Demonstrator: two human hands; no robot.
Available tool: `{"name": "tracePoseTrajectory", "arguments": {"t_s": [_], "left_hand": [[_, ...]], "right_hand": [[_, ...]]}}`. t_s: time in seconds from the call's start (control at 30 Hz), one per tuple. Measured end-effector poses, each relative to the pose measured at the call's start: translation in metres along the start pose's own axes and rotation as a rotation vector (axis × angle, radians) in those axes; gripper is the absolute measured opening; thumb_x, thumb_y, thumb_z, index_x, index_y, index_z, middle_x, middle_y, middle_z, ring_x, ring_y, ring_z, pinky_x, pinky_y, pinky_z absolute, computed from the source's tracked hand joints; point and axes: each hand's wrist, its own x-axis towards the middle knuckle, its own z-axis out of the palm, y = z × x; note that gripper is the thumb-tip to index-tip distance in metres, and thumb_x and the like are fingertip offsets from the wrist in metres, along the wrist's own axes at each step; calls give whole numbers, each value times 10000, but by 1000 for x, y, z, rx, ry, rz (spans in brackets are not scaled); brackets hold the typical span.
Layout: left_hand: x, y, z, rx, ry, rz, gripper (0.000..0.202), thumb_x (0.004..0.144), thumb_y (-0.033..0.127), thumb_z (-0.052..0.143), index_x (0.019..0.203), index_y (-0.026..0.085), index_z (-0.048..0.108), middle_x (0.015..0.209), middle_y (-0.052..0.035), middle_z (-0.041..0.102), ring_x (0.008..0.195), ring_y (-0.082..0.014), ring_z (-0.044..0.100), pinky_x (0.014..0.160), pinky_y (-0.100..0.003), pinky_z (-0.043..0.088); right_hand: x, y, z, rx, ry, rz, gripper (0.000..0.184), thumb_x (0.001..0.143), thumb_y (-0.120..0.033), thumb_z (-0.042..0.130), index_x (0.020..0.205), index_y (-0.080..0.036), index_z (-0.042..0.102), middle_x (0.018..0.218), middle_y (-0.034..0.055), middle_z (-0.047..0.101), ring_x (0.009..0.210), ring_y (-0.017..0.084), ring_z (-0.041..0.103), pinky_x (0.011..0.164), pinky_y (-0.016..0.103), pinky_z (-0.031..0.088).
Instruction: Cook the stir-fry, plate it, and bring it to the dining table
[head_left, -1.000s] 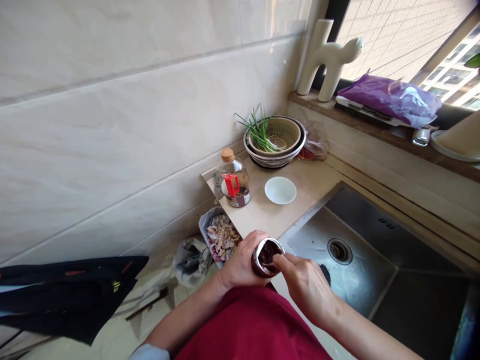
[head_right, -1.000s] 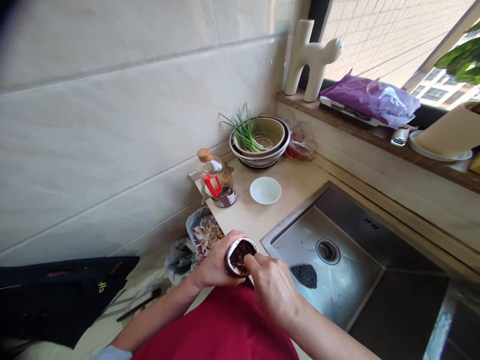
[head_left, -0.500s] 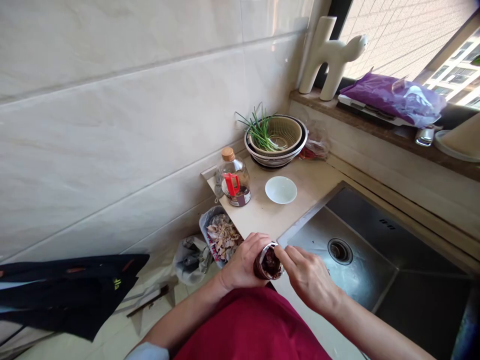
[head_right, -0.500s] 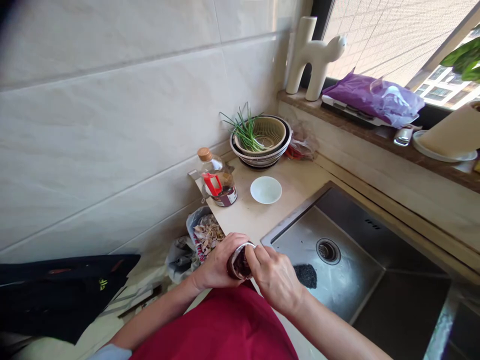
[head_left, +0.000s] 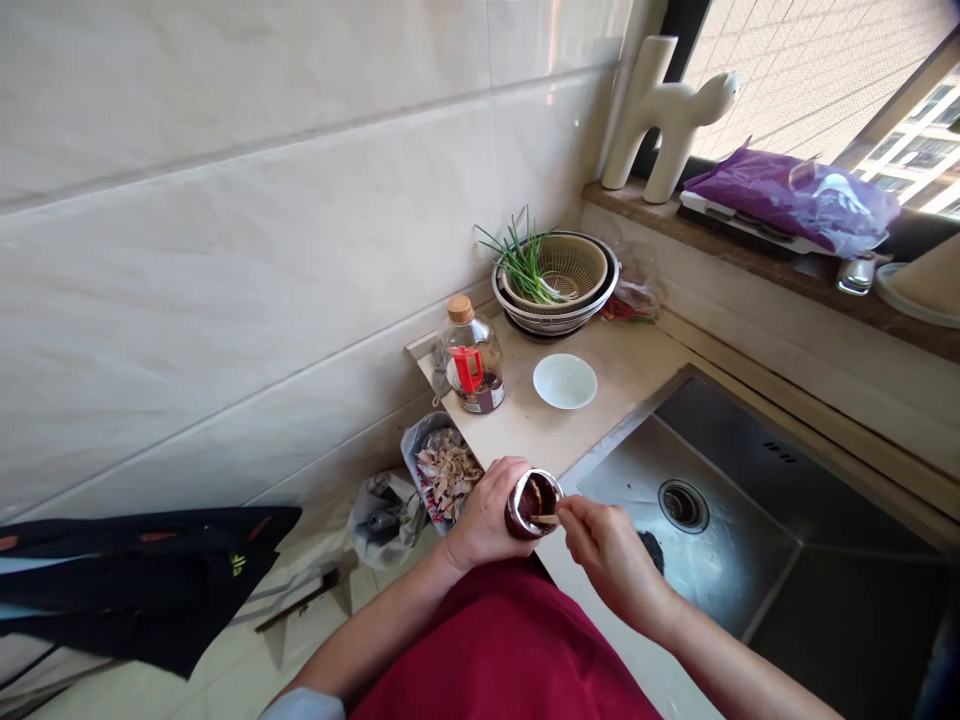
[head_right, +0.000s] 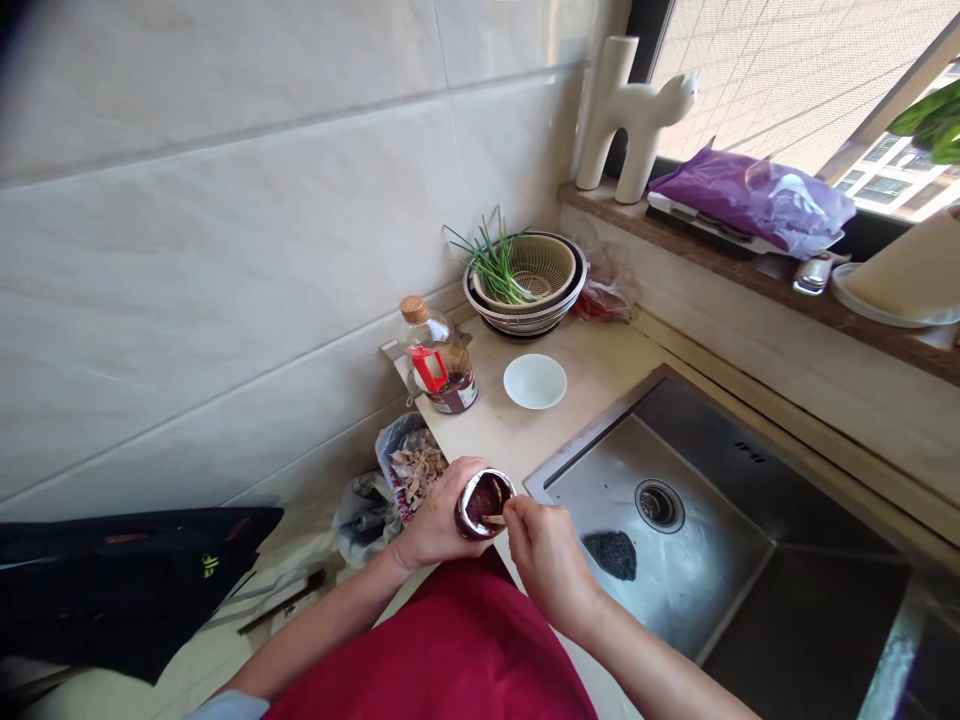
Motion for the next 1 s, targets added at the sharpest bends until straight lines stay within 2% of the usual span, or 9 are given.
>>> {"name": "tracePoseTrajectory", "arguments": {"t_s": [0.1, 0.17, 0.27, 0.37, 0.43, 0.6, 0.77, 0.87, 1.0], "left_hand": [[0, 7, 1, -87, -17, -124, 617, 594, 254, 731, 1153, 206, 477, 1036, -65, 578, 965, -222, 580, 866, -365, 492], [0, 10, 0, -125, -31, -155, 610, 576, 242, 734, 1133, 210, 489, 1028, -52, 581, 951, -213, 587, 851, -345, 496], [1, 14, -4, -146, -33, -151, 610, 567, 226, 734, 1128, 213, 495, 1044, -53, 583, 974, -220, 585, 875, -353, 489], [4, 18, -8, -164, -29, -121, 636, 560, 219, 737, 1145, 217, 485, 1057, -59, 581, 989, -227, 579, 886, -360, 484], [6, 20, -10, -181, -29, -93, 665, 558, 225, 745, 1165, 220, 474, 1074, -64, 577, 1000, -229, 573, 889, -360, 484], [5, 22, -13, -185, -44, -26, 693, 570, 244, 751, 1200, 225, 463, 1114, -78, 571, 1052, -245, 552, 928, -380, 466], [4, 20, -11, -192, -37, -4, 717, 549, 223, 747, 1201, 214, 449, 1094, -79, 574, 1021, -240, 565, 902, -376, 481], [4, 18, -12, -162, -27, -12, 702, 561, 225, 746, 1200, 217, 456, 1093, -78, 572, 1022, -237, 565, 898, -374, 485], [5, 16, -14, -124, -24, 20, 688, 580, 239, 752, 1205, 222, 463, 1127, -82, 573, 1080, -252, 547, 953, -398, 462]], "right_hand": [[0, -3, -5, -69, 54, -58, 301, 940, -248, 341, 695, -201, 508, 496, -53, 438, 441, 103, 408, 488, 226, 277], [-3, -5, -8, -186, 85, -120, 266, 924, -192, 333, 731, -199, 515, 515, -48, 456, 440, 106, 407, 487, 235, 262], [-10, -7, -8, -349, 96, -199, 244, 886, -109, 313, 754, -202, 495, 555, -35, 500, 427, 104, 398, 472, 241, 236], [-16, -10, -6, -422, 35, -292, 226, 839, -53, 329, 749, -206, 469, 582, -30, 526, 431, 99, 403, 463, 238, 223], [-17, -11, -7, -477, 41, -339, 234, 789, -10, 343, 773, -205, 472, 592, -26, 535, 442, 103, 415, 465, 244, 213], [-15, -10, -11, -593, 140, -333, 310, 766, 40, 332, 880, -201, 489, 624, -21, 539, 477, 113, 448, 479, 248, 223], [-15, -15, -5, -529, 15, -461, 223, 777, 7, 401, 826, -202, 462, 650, -21, 548, 514, 116, 456, 493, 250, 231], [-18, -17, -13, -502, -39, -441, 244, 771, 21, 384, 781, -211, 456, 616, -42, 523, 465, 103, 410, 478, 253, 206], [-17, -16, -24, -600, 76, -375, 338, 721, 75, 355, 852, -200, 499, 615, -31, 528, 472, 113, 443, 478, 251, 223]]}}
